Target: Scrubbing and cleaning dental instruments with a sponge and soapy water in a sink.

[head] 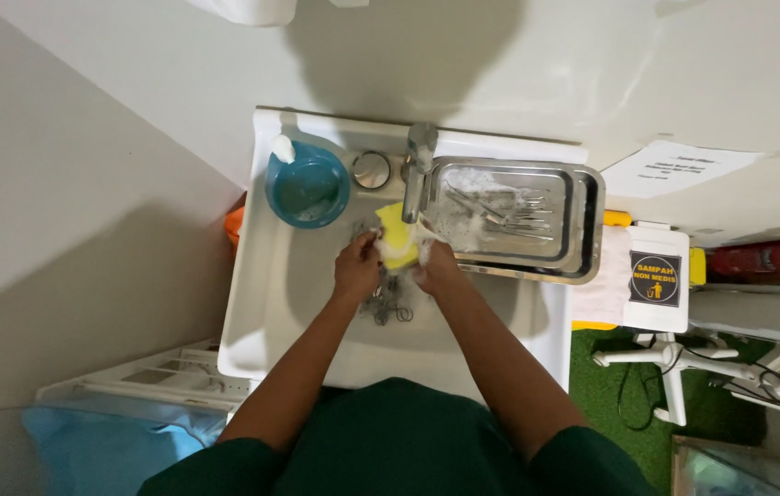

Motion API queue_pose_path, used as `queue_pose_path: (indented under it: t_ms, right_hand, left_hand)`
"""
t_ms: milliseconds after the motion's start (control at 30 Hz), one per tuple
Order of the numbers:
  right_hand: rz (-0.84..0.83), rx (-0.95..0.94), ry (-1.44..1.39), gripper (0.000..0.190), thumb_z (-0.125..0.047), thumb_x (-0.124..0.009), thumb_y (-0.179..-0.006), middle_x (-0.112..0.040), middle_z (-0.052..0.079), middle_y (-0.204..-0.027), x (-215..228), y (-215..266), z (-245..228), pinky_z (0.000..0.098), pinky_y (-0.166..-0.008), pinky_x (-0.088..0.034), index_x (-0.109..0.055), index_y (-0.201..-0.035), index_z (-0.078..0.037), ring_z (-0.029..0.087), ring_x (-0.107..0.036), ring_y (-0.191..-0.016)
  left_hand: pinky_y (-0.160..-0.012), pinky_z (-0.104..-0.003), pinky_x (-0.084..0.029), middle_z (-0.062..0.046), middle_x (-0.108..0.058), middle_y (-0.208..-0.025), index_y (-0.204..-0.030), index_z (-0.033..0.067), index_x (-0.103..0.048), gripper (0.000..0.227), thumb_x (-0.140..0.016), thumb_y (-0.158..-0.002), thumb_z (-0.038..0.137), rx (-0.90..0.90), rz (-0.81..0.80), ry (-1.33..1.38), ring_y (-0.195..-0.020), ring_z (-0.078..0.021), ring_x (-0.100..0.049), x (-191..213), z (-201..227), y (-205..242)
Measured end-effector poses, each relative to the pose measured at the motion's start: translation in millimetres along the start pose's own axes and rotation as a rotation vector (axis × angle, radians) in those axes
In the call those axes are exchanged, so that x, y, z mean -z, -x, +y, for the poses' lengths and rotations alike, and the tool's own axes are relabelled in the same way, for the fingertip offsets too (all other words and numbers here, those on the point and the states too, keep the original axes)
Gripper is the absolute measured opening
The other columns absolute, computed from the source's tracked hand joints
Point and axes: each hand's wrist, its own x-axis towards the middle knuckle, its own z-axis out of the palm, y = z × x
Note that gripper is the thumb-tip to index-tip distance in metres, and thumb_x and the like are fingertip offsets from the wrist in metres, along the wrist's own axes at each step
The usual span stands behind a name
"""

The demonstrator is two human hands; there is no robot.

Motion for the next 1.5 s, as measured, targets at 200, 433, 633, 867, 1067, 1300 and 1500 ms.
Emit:
queue_pose_path:
  t_ms: [200,433,633,867,1067,1300,1500]
  right_hand:
    - [-0.014,0.000,0.141,0.036,-0.018,-0.052,-0.103,-0.066,0.011,-0.130,24,-3,16,0.0373,-0.085,-0.062,-0.054,-0.138,-0.008,0.025,-0.070,-0.113]
    - [-0.035,-0.004,0.230,0.050,-0.018,-0.065,-0.099,-0.065,0.014,-0.127,8,43,22,0.0447,-0.086,-0.064,-0.047,-0.144,-0.010,0.029,-0.069,-0.111]
    - [-0.023,0.001,0.293,0.063,-0.017,-0.074,-0.096,-0.064,0.016,-0.125,2,86,-5,0.0500,-0.088,-0.066,-0.041,-0.149,-0.011,0.032,-0.069,-0.109]
    - [-0.466,0.270,0.620,0.075,-0.021,-0.077,-0.088,-0.065,0.018,-0.135,-64,136,-74,0.0469,-0.094,-0.061,-0.042,-0.154,-0.013,0.030,-0.069,-0.118]
    - [-0.356,0.294,1.684,0.058,-0.011,-0.065,-0.097,-0.068,0.017,-0.131,-110,140,-73,0.0472,-0.102,-0.055,-0.043,-0.151,-0.014,0.030,-0.069,-0.112]
    - [0.464,0.434,1.244,0.079,0.000,-0.057,-0.087,-0.060,0.021,-0.131,-58,156,-110,0.0439,-0.084,-0.064,-0.022,-0.158,-0.012,0.029,-0.068,-0.107]
    - [0.493,0.438,1.123,0.069,-0.001,-0.062,-0.090,-0.067,0.020,-0.122,-6,187,-120,0.0420,-0.082,-0.061,-0.038,-0.155,-0.009,0.028,-0.069,-0.101]
  left_hand:
    - [-0.084,-0.028,-0.055,-0.008,-0.074,-0.112,-0.136,0.0089,-0.065,0.036,-0.060,-0.101,0.018,-0.010,0.066,0.009,-0.093,-0.0155,-0.071,13,25,24]
    - [-0.079,-0.029,-0.054,-0.006,-0.074,-0.106,-0.135,0.0029,-0.063,0.037,-0.062,-0.102,0.019,-0.008,0.057,0.275,-0.086,-0.0141,-0.065,16,0,22]
    - [-0.074,-0.026,-0.059,-0.006,-0.072,-0.102,-0.137,0.0042,-0.062,0.037,-0.057,-0.101,0.015,0.093,-0.034,0.357,-0.084,-0.0128,-0.068,22,-2,27]
    - [-0.070,-0.035,-0.059,-0.013,-0.069,-0.102,-0.138,0.0007,-0.056,0.040,-0.056,-0.099,0.002,0.312,-0.154,0.625,-0.081,-0.0211,-0.067,-1,-41,-9]
    - [-0.074,-0.037,-0.059,-0.017,-0.070,-0.108,-0.138,-0.0028,-0.058,0.040,-0.057,-0.098,0.001,0.342,-0.426,0.735,-0.087,-0.0243,-0.068,-29,-55,-23]
    - [-0.087,-0.039,-0.057,-0.011,-0.071,-0.110,-0.131,0.0057,-0.060,0.046,-0.072,-0.087,0.009,0.209,-0.298,0.059,-0.096,-0.0254,-0.069,35,5,-1]
    - [-0.100,-0.050,-0.051,-0.026,-0.063,-0.121,-0.132,-0.0063,-0.062,0.050,-0.059,-0.083,0.001,-0.547,0.107,-0.513,-0.111,-0.0416,-0.063,6,-128,-52]
